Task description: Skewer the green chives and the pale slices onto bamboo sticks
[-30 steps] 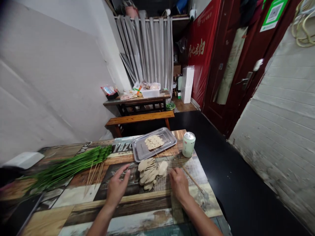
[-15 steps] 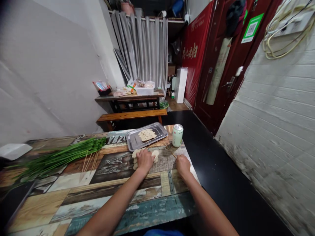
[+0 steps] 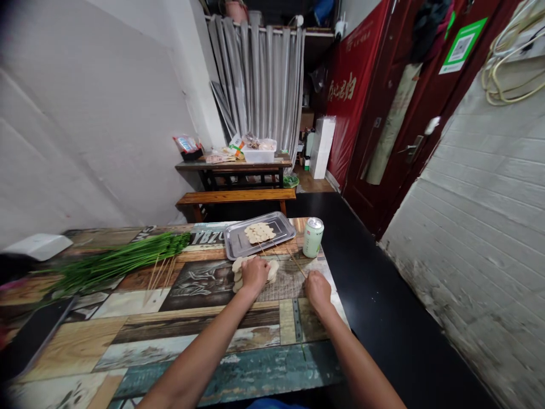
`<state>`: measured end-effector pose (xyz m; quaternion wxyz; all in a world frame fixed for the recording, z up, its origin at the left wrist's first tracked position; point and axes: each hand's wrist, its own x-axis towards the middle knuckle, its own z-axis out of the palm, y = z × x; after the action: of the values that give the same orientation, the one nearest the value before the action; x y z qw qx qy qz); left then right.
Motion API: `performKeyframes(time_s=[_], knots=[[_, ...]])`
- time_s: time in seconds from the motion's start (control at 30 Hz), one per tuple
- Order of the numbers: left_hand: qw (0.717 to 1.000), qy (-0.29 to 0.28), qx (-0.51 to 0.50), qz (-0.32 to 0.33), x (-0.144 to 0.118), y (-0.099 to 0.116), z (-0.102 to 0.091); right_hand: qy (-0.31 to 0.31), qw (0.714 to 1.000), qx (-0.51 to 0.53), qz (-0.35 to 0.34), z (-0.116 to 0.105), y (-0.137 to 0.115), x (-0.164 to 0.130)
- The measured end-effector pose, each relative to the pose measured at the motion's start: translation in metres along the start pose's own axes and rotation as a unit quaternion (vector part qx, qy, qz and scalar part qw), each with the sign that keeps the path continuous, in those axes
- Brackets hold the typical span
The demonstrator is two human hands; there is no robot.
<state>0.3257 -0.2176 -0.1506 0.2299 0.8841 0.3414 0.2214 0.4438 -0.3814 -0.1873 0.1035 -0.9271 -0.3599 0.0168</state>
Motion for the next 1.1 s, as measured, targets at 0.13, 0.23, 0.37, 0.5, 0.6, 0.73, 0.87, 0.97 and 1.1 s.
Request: performKeyframes(time_s=[0.13, 0.23, 0.37, 0.5, 0.6, 0.73, 0.87, 0.97, 1.1], knots=[[0.995, -0.041, -0.085, 0.027, -0.003, 0.004, -0.009, -0.012, 1.0, -0.004, -0.001, 0.0, 0.001, 0.004], [0.971, -0.077, -0.225, -0.004, -0.005, 0.006, -0.012, -0.011, 1.0, -0.01, -0.014, -0.001, 0.001, 0.007], [0.83, -0.152, -0.522, -0.123, -0.012, 0.009, -0.015, 0.0, 0.999, -0.024, -0.035, 0.0, -0.004, 0.006], [0.692, -0.18, -0.674, -0.184, -0.024, 0.01, -0.02, 0.011, 0.998, -0.031, -0.046, 0.002, -0.009, 0.007], [0.638, -0.18, -0.718, -0.209, -0.032, 0.009, -0.022, 0.022, 0.998, -0.03, -0.042, 0.002, -0.011, 0.009], [0.594, -0.166, -0.754, -0.224, -0.04, 0.009, -0.022, 0.051, 0.998, -0.012, -0.032, -0.001, -0.012, 0.008], [0.615, -0.13, -0.735, -0.255, -0.044, 0.007, -0.016, 0.078, 0.996, 0.027, -0.017, -0.003, -0.002, -0.008], [0.633, -0.104, -0.717, -0.273, -0.045, 0.004, -0.007, 0.083, 0.994, 0.075, -0.009, -0.002, 0.007, -0.029], [0.649, -0.076, -0.699, -0.29, -0.048, 0.001, 0.007, 0.072, 0.982, 0.171, -0.03, 0.002, 0.012, -0.048]])
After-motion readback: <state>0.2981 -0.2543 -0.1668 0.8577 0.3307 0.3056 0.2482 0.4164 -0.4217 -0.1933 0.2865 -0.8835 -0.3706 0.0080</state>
